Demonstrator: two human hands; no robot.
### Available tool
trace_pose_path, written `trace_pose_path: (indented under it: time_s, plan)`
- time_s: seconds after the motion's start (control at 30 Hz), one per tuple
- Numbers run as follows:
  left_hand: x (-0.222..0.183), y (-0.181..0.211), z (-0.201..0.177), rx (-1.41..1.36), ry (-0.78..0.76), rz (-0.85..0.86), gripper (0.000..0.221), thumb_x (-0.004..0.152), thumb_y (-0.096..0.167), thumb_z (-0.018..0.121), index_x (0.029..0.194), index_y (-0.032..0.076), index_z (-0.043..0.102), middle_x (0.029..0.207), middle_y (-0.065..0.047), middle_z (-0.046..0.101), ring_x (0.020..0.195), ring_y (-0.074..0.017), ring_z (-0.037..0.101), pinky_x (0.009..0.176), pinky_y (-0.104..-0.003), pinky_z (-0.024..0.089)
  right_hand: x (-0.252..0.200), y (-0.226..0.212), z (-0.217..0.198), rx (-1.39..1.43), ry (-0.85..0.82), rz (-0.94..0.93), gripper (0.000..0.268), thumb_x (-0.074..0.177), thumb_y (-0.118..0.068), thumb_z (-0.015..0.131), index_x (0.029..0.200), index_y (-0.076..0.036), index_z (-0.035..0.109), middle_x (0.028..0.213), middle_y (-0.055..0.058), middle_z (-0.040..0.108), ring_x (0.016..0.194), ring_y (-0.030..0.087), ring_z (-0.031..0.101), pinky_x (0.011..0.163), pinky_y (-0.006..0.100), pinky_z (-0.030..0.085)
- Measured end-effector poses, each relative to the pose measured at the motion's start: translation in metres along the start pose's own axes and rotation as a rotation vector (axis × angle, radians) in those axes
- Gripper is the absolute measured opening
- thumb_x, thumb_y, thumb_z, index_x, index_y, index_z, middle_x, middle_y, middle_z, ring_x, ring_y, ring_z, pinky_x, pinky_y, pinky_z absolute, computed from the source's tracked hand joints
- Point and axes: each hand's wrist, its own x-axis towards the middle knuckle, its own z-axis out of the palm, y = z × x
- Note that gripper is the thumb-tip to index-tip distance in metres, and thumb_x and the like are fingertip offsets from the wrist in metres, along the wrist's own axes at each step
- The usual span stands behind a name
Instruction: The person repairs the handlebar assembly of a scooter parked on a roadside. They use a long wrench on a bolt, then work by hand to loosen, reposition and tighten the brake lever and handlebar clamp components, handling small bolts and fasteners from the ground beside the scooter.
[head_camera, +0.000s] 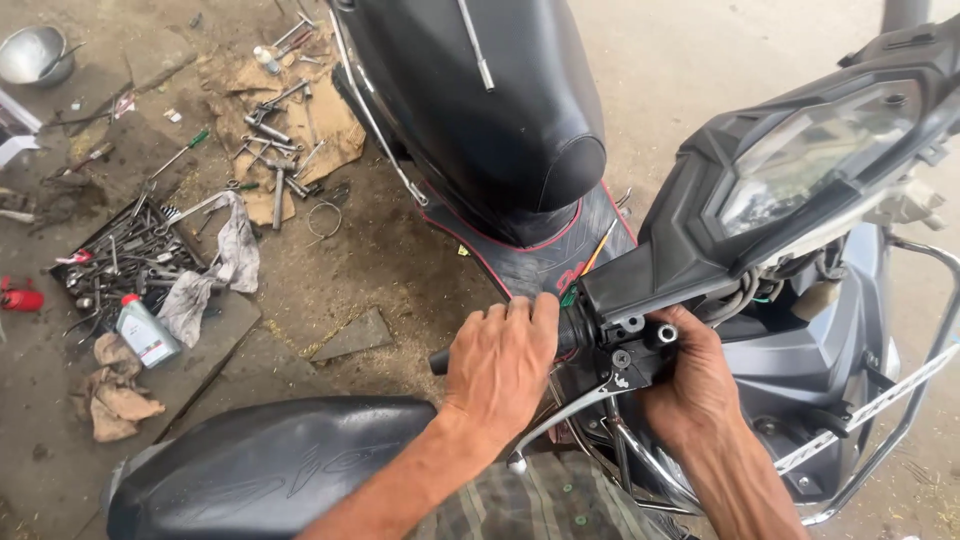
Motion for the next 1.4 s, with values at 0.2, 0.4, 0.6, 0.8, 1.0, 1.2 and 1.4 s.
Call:
trace_pose_path:
  time_s: [0.2, 0.4, 0.6, 0.8, 1.0, 1.2, 1.4]
  plan:
    - [0.028, -0.024, -0.003, -0.07, -0.354, 0.005, 0.034, 0.084, 0.02, 0.079, 0.103, 0.003, 0.057, 0.086, -0.015, 0.069, 0.083, -0.0317, 0.071, 0.071, -0.045, 0.055, 0.012, 0.003, -0.012, -0.02, 0.031, 0.004, 0.027, 0.08, -0.016, 0.075, 0.104, -0.007, 0.068, 0.095, 0.004, 0.07, 0.084, 0.016, 0.066, 0.077, 0.035, 0.055]
    - [0.05, -0.039, -0.033, -0.663, -0.759, -0.051, 0.067, 0.076, 0.049, 0.084, 0.1, -0.01, 0.061, 0.089, -0.025, 0.064, 0.082, -0.0432, 0.067, 0.074, -0.058, 0.055, 0.0, 0.0, -0.002, -0.025, 0.024, 0.017, 0.029, 0.08, -0.019, 0.071, 0.106, -0.006, 0.068, 0.098, 0.005, 0.072, 0.087, 0.017, 0.069, 0.083, 0.038, 0.059]
    - [-0.045, 0.017, -0.035, -0.649, 0.235, 0.268, 0.053, 0.091, 0.043, 0.079, 0.111, 0.001, 0.054, 0.09, -0.012, 0.068, 0.087, -0.0309, 0.07, 0.085, -0.047, 0.056, 0.01, 0.005, -0.019, -0.012, 0.014, 0.042, 0.031, 0.081, -0.022, 0.07, 0.108, -0.007, 0.068, 0.1, 0.004, 0.073, 0.089, 0.019, 0.07, 0.085, 0.04, 0.058]
    - [-0.068, 0.004, 0.025, -1.152, -0.109, -0.548, 0.025, 0.1, 0.027, 0.066, 0.115, 0.008, 0.071, 0.089, -0.014, 0.073, 0.081, -0.0253, 0.073, 0.074, -0.038, 0.058, -0.007, 0.0, -0.014, 0.039, -0.02, -0.014, 0.039, 0.077, -0.024, 0.075, 0.112, -0.011, 0.068, 0.106, 0.003, 0.072, 0.099, 0.022, 0.069, 0.093, 0.047, 0.054]
    - [-0.041, 0.007, 0.12, -2.009, -0.161, -0.544, 0.037, 0.09, 0.001, 0.07, 0.126, 0.008, 0.065, 0.118, -0.004, 0.074, 0.109, -0.0152, 0.072, 0.095, -0.031, 0.06, -0.016, -0.003, -0.01, -0.005, -0.016, -0.044, 0.05, 0.07, -0.026, 0.078, 0.116, -0.009, 0.067, 0.108, 0.006, 0.072, 0.105, 0.028, 0.068, 0.098, 0.055, 0.051]
    - [-0.04, 0.017, 0.143, -1.685, 0.1, -0.406, 0.02, 0.09, -0.002, 0.078, 0.109, 0.003, 0.075, 0.101, -0.008, 0.077, 0.094, -0.017, 0.075, 0.087, -0.033, 0.063, -0.013, -0.001, -0.016, -0.001, -0.021, -0.046, 0.054, 0.067, -0.021, 0.078, 0.117, -0.006, 0.066, 0.107, 0.008, 0.072, 0.104, 0.029, 0.067, 0.098, 0.055, 0.051]
    - [-0.033, 0.03, 0.135, -1.632, 0.242, -0.495, 0.01, 0.087, 0.002, 0.081, 0.097, 0.002, 0.078, 0.09, -0.008, 0.079, 0.082, -0.0173, 0.076, 0.078, -0.034, 0.063, -0.004, 0.004, -0.03, 0.027, -0.051, -0.059, 0.052, 0.067, -0.019, 0.078, 0.116, -0.006, 0.066, 0.106, 0.008, 0.071, 0.102, 0.028, 0.067, 0.096, 0.056, 0.052]
